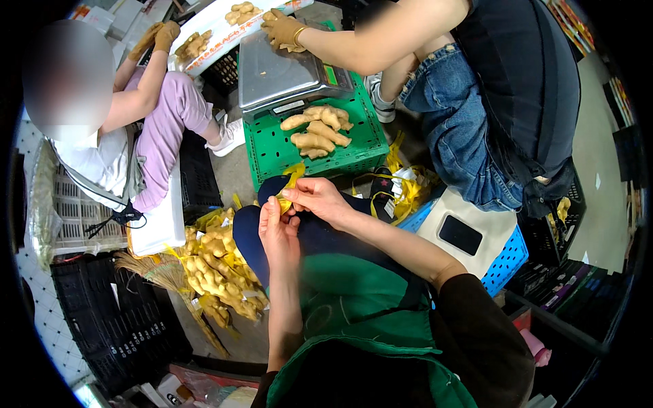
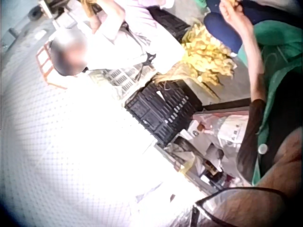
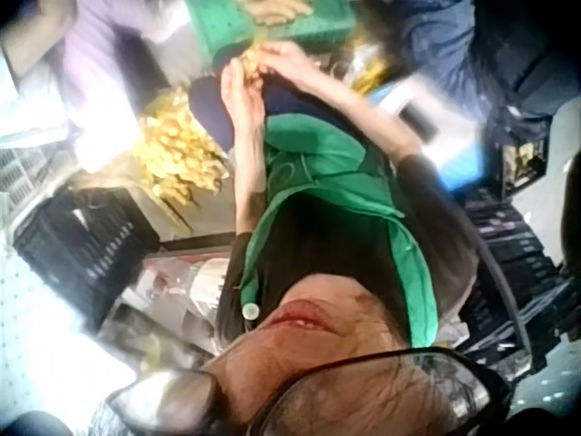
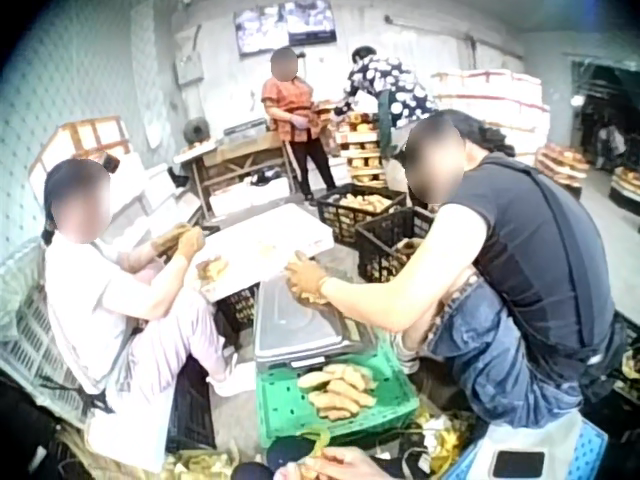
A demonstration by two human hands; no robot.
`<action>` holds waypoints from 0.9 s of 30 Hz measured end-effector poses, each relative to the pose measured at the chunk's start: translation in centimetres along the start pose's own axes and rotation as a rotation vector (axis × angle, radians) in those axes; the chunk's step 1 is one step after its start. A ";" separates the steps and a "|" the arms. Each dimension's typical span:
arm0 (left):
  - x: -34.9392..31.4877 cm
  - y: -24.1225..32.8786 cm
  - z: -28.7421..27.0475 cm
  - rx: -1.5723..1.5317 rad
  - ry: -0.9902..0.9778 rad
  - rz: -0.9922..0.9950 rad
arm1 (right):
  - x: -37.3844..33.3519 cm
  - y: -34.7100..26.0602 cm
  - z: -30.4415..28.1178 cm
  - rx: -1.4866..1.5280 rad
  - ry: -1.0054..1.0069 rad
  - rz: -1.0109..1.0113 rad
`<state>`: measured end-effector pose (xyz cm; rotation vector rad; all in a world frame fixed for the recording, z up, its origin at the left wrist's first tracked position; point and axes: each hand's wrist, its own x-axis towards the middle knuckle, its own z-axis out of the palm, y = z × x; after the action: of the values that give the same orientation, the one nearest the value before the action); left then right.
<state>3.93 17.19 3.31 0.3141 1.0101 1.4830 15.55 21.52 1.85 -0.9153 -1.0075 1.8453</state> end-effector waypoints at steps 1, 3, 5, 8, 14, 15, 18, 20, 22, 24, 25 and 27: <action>0.1 0.0 0.3 0.008 0.020 -0.026 | -0.2 0.0 0.2 -0.029 0.036 0.002; -0.1 0.4 -0.2 -0.124 -0.075 -0.076 | -0.3 0.5 -0.1 -0.041 0.074 0.019; -0.3 0.4 -0.3 -0.226 -0.069 -0.130 | -0.5 0.3 0.1 -0.027 0.137 0.043; -0.6 -0.4 -0.4 -0.203 0.009 -0.101 | -0.5 1.1 0.2 -0.088 0.151 -0.001; -1.4 -1.8 -1.1 0.173 -0.180 0.046 | -0.2 0.9 0.4 0.187 0.279 0.031; -1.6 -1.8 -1.3 0.196 -0.182 0.027 | -0.2 0.8 0.2 0.258 0.242 0.052; -2.5 -1.8 -1.5 0.265 -0.185 -0.041 | -0.6 0.6 0.1 0.343 0.199 0.112; -2.2 -1.4 -1.5 0.154 -0.132 -0.038 | -0.5 0.8 0.6 0.352 0.190 0.117; -1.1 -0.8 -1.7 -0.024 -0.113 -0.033 | -1.0 0.0 0.6 0.239 0.053 0.136; -0.6 0.2 -0.9 0.007 0.047 -0.041 | -1.7 -0.9 0.8 -0.027 -0.103 0.102; -0.1 0.2 -1.6 -0.046 -0.065 -0.046 | -1.4 0.4 0.4 -0.199 -0.145 -0.170; 0.0 0.0 -2.3 -0.110 -0.176 -0.043 | -1.2 1.0 -0.8 -0.278 -0.148 -0.149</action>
<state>2.30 16.27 1.97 0.3360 0.7874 1.4388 16.38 20.34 0.91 -0.8468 -1.4127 1.6933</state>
